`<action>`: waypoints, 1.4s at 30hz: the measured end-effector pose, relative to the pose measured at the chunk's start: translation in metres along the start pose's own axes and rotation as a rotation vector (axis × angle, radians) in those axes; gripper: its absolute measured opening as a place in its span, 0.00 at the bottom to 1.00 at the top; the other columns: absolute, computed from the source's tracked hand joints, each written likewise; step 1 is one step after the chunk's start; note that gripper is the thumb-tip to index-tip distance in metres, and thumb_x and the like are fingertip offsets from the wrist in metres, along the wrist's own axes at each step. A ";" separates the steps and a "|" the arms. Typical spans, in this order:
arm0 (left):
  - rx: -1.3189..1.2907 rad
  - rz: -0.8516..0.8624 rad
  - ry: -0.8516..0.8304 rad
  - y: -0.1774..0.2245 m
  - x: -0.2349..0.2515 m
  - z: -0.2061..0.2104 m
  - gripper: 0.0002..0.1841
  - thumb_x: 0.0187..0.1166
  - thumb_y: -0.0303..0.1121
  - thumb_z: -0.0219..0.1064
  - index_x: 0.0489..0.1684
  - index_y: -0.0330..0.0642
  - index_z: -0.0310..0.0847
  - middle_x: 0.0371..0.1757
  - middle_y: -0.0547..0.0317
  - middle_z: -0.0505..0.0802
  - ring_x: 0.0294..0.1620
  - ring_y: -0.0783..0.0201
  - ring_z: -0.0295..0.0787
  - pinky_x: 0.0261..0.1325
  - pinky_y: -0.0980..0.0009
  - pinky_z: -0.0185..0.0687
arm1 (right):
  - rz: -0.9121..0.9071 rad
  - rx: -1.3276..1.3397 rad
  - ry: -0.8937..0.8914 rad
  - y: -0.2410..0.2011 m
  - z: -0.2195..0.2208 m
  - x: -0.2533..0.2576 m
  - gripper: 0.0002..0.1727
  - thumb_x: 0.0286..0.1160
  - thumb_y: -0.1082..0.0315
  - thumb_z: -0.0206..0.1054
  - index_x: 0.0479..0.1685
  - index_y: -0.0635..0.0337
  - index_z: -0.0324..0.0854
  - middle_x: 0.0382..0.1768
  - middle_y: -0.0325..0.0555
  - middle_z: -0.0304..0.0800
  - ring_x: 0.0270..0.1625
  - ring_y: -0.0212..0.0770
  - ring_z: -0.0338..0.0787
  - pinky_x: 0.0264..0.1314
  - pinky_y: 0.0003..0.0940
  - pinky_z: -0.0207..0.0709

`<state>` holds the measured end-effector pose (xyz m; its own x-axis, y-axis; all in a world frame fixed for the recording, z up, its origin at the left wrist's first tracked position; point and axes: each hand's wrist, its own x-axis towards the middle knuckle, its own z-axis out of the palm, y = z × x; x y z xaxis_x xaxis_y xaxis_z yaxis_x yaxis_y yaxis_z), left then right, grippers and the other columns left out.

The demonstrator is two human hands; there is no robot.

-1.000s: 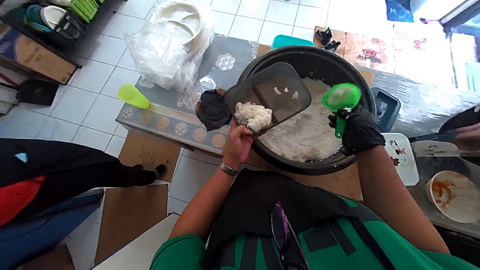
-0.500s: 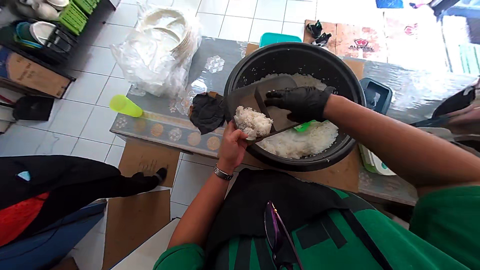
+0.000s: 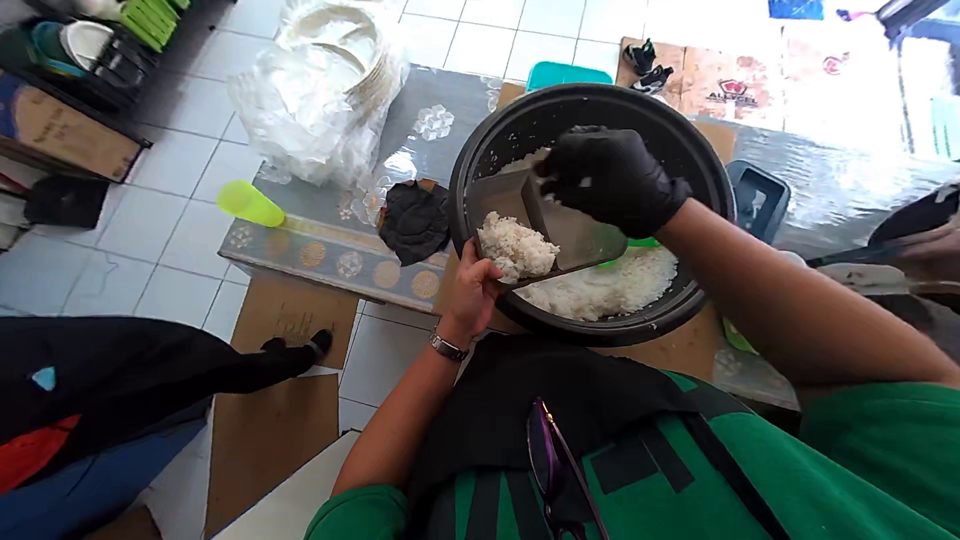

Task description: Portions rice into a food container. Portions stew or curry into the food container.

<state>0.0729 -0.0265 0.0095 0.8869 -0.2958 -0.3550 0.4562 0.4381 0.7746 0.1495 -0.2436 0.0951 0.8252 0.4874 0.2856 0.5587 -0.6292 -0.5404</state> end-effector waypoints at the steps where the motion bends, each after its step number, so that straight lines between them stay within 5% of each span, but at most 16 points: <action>1: 0.017 -0.012 -0.016 0.000 0.002 0.002 0.37 0.73 0.22 0.49 0.88 0.52 0.50 0.68 0.53 0.81 0.58 0.60 0.87 0.56 0.58 0.87 | -0.013 0.006 0.019 -0.006 0.006 0.003 0.10 0.68 0.72 0.75 0.46 0.65 0.91 0.46 0.55 0.94 0.49 0.49 0.93 0.58 0.48 0.86; 5: 0.053 -0.011 -0.112 -0.002 0.012 0.008 0.35 0.72 0.24 0.50 0.86 0.47 0.55 0.68 0.49 0.85 0.62 0.53 0.88 0.60 0.48 0.88 | 0.075 -0.148 -0.128 -0.016 0.019 -0.007 0.15 0.78 0.68 0.68 0.58 0.52 0.94 0.74 0.54 0.85 0.78 0.58 0.81 0.84 0.55 0.68; 7: 0.039 -0.015 -0.125 -0.005 0.021 0.010 0.31 0.70 0.25 0.50 0.80 0.42 0.59 0.63 0.48 0.88 0.59 0.51 0.90 0.58 0.46 0.90 | 0.114 -0.072 0.162 -0.013 0.008 -0.038 0.19 0.75 0.69 0.68 0.64 0.55 0.91 0.76 0.58 0.83 0.81 0.58 0.78 0.85 0.53 0.67; 10: 0.041 -0.045 -0.099 -0.007 0.033 0.015 0.24 0.70 0.24 0.46 0.68 0.38 0.63 0.55 0.49 0.90 0.54 0.52 0.92 0.54 0.48 0.91 | 0.235 0.002 0.627 -0.009 -0.020 -0.113 0.19 0.75 0.70 0.69 0.63 0.65 0.89 0.67 0.56 0.90 0.73 0.47 0.86 0.80 0.41 0.75; 13: 0.027 -0.035 -0.088 -0.007 0.040 0.030 0.16 0.78 0.29 0.40 0.54 0.39 0.72 0.49 0.49 0.93 0.51 0.51 0.93 0.52 0.46 0.91 | 0.705 -0.020 0.742 0.010 -0.037 -0.229 0.18 0.75 0.71 0.67 0.63 0.65 0.87 0.59 0.52 0.92 0.59 0.37 0.91 0.65 0.34 0.83; 17: 0.088 0.022 -0.098 -0.014 0.042 0.066 0.22 0.90 0.43 0.32 0.55 0.45 0.73 0.49 0.52 0.92 0.51 0.51 0.94 0.47 0.47 0.93 | 1.450 0.074 0.775 0.034 -0.045 -0.401 0.20 0.81 0.72 0.68 0.70 0.65 0.82 0.63 0.61 0.90 0.64 0.54 0.90 0.71 0.55 0.81; 20: 0.136 0.061 -0.073 -0.031 0.037 0.107 0.24 0.90 0.48 0.30 0.59 0.49 0.72 0.51 0.54 0.92 0.51 0.52 0.93 0.43 0.48 0.93 | 1.680 -0.113 1.195 0.033 -0.079 -0.504 0.22 0.81 0.68 0.68 0.73 0.65 0.78 0.63 0.65 0.88 0.62 0.58 0.89 0.68 0.59 0.80; 22: 0.148 0.066 -0.053 -0.050 0.033 0.142 0.26 0.89 0.50 0.28 0.58 0.51 0.72 0.51 0.58 0.93 0.51 0.53 0.94 0.42 0.49 0.93 | 1.706 -0.429 1.291 0.027 -0.132 -0.541 0.29 0.83 0.61 0.65 0.80 0.65 0.70 0.72 0.68 0.81 0.75 0.62 0.81 0.79 0.62 0.71; 24: 0.124 0.050 -0.041 -0.073 0.026 0.185 0.28 0.89 0.53 0.25 0.58 0.52 0.72 0.51 0.59 0.93 0.49 0.54 0.94 0.40 0.50 0.93 | 1.699 -0.605 1.155 0.027 -0.195 -0.558 0.34 0.87 0.59 0.61 0.86 0.71 0.62 0.80 0.75 0.71 0.84 0.69 0.71 0.86 0.65 0.60; 26: 0.085 0.026 -0.056 -0.095 0.022 0.230 0.30 0.89 0.56 0.25 0.58 0.52 0.74 0.50 0.58 0.94 0.47 0.54 0.96 0.37 0.51 0.94 | 1.672 -0.680 0.946 0.050 -0.245 -0.583 0.32 0.85 0.61 0.62 0.85 0.68 0.65 0.82 0.76 0.67 0.86 0.73 0.66 0.84 0.72 0.57; 28: 0.037 -0.010 -0.094 -0.118 0.019 0.264 0.31 0.89 0.58 0.27 0.59 0.52 0.75 0.51 0.57 0.94 0.47 0.53 0.96 0.37 0.50 0.94 | 1.564 -0.653 0.753 0.077 -0.275 -0.614 0.28 0.81 0.67 0.65 0.82 0.58 0.74 0.80 0.75 0.71 0.82 0.76 0.69 0.80 0.76 0.60; 31: 0.026 -0.048 -0.092 -0.146 0.015 0.301 0.31 0.89 0.59 0.27 0.59 0.53 0.76 0.50 0.56 0.94 0.48 0.54 0.96 0.38 0.50 0.94 | 1.444 -0.602 0.470 0.103 -0.303 -0.626 0.18 0.80 0.77 0.65 0.65 0.58 0.89 0.62 0.73 0.87 0.68 0.77 0.84 0.68 0.78 0.71; 35: 0.082 -0.071 -0.088 -0.167 0.014 0.328 0.30 0.89 0.56 0.29 0.57 0.52 0.77 0.47 0.56 0.95 0.47 0.54 0.96 0.37 0.49 0.94 | 1.507 -0.711 0.131 0.124 -0.317 -0.614 0.16 0.82 0.72 0.63 0.58 0.47 0.92 0.55 0.63 0.92 0.58 0.72 0.90 0.51 0.76 0.78; 39: 0.112 -0.074 -0.099 -0.171 0.026 0.339 0.28 0.90 0.54 0.31 0.56 0.49 0.76 0.47 0.53 0.94 0.45 0.53 0.96 0.37 0.48 0.94 | 1.574 -0.747 0.239 0.121 -0.326 -0.592 0.11 0.80 0.69 0.62 0.49 0.58 0.91 0.48 0.71 0.91 0.53 0.78 0.89 0.43 0.80 0.75; 42: 0.085 -0.055 -0.102 -0.177 0.035 0.346 0.26 0.90 0.53 0.32 0.57 0.48 0.75 0.49 0.52 0.93 0.48 0.52 0.94 0.41 0.46 0.93 | 1.553 -0.777 0.368 0.127 -0.346 -0.579 0.11 0.80 0.68 0.63 0.50 0.59 0.90 0.52 0.71 0.90 0.57 0.77 0.88 0.48 0.79 0.75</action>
<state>-0.0022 -0.4082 0.0417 0.8467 -0.4040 -0.3461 0.4919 0.3467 0.7987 -0.2289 -0.8153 0.1355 0.4960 -0.8586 0.1294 -0.8638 -0.5031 -0.0272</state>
